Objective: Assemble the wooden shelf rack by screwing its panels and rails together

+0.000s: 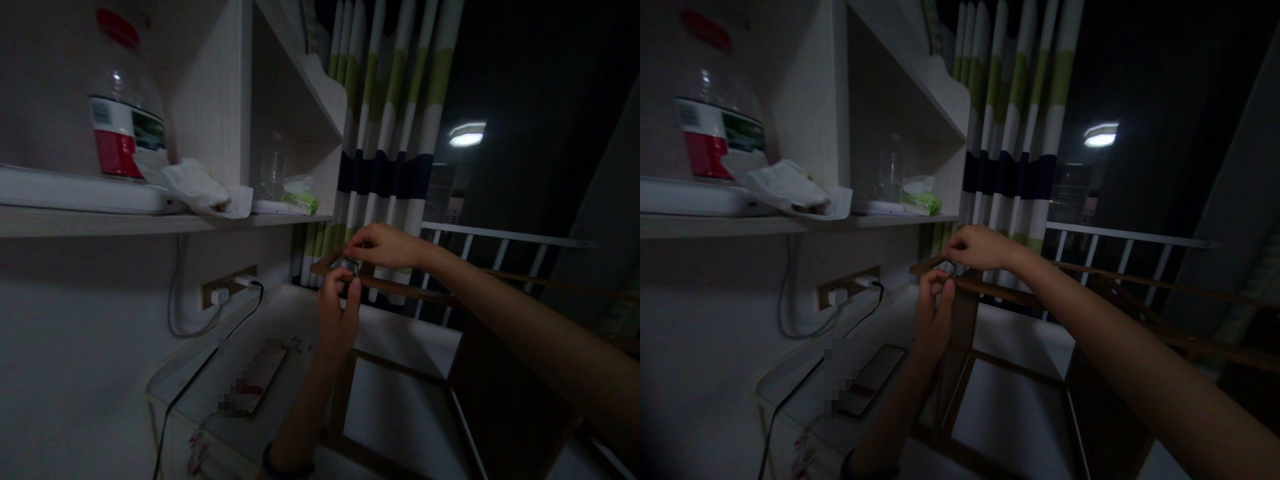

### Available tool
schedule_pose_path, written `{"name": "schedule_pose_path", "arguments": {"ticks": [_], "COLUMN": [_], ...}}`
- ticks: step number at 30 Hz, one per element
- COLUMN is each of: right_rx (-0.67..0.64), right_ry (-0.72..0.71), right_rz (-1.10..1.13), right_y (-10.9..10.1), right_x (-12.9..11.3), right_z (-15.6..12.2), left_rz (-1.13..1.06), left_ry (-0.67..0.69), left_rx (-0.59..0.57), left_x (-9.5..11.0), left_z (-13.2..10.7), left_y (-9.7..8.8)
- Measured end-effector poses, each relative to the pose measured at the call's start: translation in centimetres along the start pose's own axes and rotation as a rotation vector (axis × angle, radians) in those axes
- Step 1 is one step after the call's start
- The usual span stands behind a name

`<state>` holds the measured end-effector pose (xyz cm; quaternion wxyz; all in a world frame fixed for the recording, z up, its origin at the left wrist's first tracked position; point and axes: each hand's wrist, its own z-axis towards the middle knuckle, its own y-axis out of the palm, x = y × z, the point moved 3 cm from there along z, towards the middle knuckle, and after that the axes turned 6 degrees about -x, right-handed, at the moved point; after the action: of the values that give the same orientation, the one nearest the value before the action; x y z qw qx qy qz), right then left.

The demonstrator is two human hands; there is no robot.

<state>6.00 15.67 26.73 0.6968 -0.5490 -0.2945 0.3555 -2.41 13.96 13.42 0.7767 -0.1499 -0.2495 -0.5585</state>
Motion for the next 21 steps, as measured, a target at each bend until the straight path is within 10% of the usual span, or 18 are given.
{"name": "schedule_pose_path", "arguments": {"ticks": [21], "right_rx": [0.146], "right_ry": [0.070], "right_rz": [-0.365], "right_y": [1.0], "right_x": [-0.8], "right_z": [-5.2], "left_rz": [-0.119], "left_ry": [0.033], "left_rx": [0.080], "left_x": [0.8], "left_z": [0.1], "left_y": [0.4]}}
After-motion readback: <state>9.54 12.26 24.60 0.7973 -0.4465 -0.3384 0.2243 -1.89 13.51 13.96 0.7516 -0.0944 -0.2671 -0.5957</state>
